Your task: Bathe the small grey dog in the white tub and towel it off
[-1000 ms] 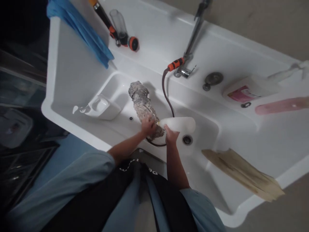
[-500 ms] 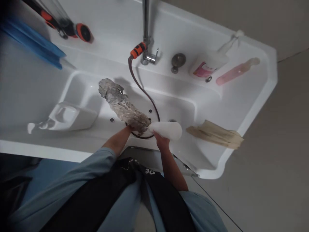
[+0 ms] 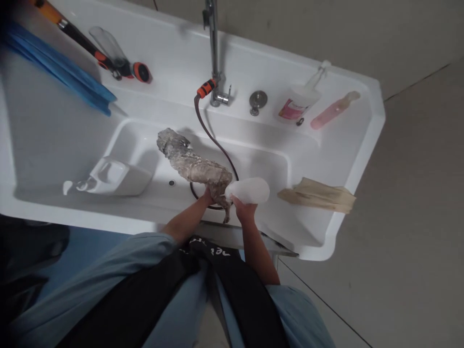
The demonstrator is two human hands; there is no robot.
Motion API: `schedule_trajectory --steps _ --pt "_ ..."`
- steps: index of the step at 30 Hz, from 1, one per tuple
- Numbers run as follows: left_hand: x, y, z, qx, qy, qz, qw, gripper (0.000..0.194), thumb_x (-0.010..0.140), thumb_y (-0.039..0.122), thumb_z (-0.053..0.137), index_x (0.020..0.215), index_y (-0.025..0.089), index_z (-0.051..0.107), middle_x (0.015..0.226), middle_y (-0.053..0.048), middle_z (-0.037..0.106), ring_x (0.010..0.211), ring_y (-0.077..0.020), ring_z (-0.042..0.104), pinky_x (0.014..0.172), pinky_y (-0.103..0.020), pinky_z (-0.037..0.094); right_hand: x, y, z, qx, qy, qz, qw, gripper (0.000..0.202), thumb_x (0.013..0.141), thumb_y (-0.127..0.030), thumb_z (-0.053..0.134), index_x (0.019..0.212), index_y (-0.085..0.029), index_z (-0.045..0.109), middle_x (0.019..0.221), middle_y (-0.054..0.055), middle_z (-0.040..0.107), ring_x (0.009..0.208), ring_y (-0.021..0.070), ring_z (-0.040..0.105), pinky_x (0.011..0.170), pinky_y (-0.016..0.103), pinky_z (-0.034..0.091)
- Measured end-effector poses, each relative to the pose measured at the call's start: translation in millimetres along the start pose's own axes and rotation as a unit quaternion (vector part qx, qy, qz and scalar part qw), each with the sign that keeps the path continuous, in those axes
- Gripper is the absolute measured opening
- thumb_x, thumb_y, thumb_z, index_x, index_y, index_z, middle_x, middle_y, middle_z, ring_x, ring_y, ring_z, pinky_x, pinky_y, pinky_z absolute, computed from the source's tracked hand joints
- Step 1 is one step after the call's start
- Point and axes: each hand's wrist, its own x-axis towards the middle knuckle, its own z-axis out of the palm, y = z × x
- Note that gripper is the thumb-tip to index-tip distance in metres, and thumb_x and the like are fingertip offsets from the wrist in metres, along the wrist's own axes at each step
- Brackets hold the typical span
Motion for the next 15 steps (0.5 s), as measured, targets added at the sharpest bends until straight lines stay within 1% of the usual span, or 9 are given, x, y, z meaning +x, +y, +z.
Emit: schedule_trajectory --steps 3,5,6,8,10,13,15 --pt "-9 -8 6.2 -0.061 0.041 -0.018 0.997 0.052 0.099 0.059 0.049 0.104 0.015 0.076 0.080 -0.014 0.078 0.082 -0.0327 0.077 0.094 -0.049 0.062 -2 -10 -2 0.007 0.028 -0.008 1.000 0.060 0.059 -0.060 0.100 0.097 -0.018 0.080 0.082 0.009 0.080 0.092 0.0318 0.079 0.102 0.058 0.068" --pt "-15 -12 9.2 -0.092 0.043 -0.021 0.995 0.059 0.101 0.063 0.045 0.107 0.014 0.078 0.085 -0.016 0.080 0.086 -0.0344 0.079 0.096 -0.052 0.061 -4 -15 -2 0.010 0.043 -0.008 0.999 0.060 0.058 -0.061 0.101 0.093 -0.018 0.079 0.083 0.009 0.081 0.092 0.0320 0.079 0.102 0.058 0.068" --pt "-18 -14 10.3 -0.100 0.038 -0.015 0.994 0.063 0.102 0.064 0.043 0.109 0.013 0.079 0.088 -0.016 0.080 0.087 -0.0346 0.079 0.096 -0.053 0.061 -5 -17 -3 0.009 0.039 -0.008 0.999 0.059 0.057 -0.061 0.101 0.091 -0.018 0.078 0.084 0.009 0.081 0.092 0.0318 0.079 0.103 0.058 0.068" --pt "-22 -16 12.5 -0.109 0.034 -0.001 0.994 0.067 0.104 0.067 0.040 0.113 0.013 0.079 0.092 -0.016 0.082 0.087 -0.0340 0.079 0.094 -0.053 0.062 -8 -19 -4 0.004 0.021 -0.008 1.000 0.058 0.057 -0.059 0.102 0.089 -0.019 0.078 0.084 0.009 0.082 0.091 0.0308 0.079 0.106 0.058 0.066" --pt "-26 -16 15.6 -0.114 0.043 0.018 0.992 0.068 0.106 0.067 0.039 0.113 0.013 0.079 0.092 -0.017 0.081 0.086 -0.0332 0.078 0.091 -0.051 0.063 -10 -21 -6 0.003 0.020 -0.019 1.000 0.057 0.058 -0.059 0.102 0.092 -0.020 0.078 0.086 0.007 0.082 0.092 0.0302 0.079 0.111 0.059 0.064" --pt "-32 -13 22.8 -0.127 0.047 0.059 0.989 0.064 0.107 0.064 0.040 0.110 0.014 0.079 0.088 -0.016 0.080 0.085 -0.0328 0.077 0.085 -0.048 0.065 -15 -26 -12 0.007 0.032 -0.045 0.998 0.060 0.059 -0.059 0.102 0.098 -0.021 0.078 0.093 0.007 0.083 0.099 0.0304 0.079 0.114 0.059 0.063" --pt "-34 -10 28.3 -0.137 0.029 0.089 0.986 0.060 0.108 0.061 0.042 0.113 0.014 0.080 0.088 -0.015 0.079 0.084 -0.0322 0.076 0.084 -0.048 0.065 -19 -29 -16 0.006 0.019 -0.046 0.999 0.061 0.059 -0.059 0.102 0.099 -0.021 0.077 0.096 0.009 0.083 0.102 0.0301 0.079 0.113 0.056 0.064"
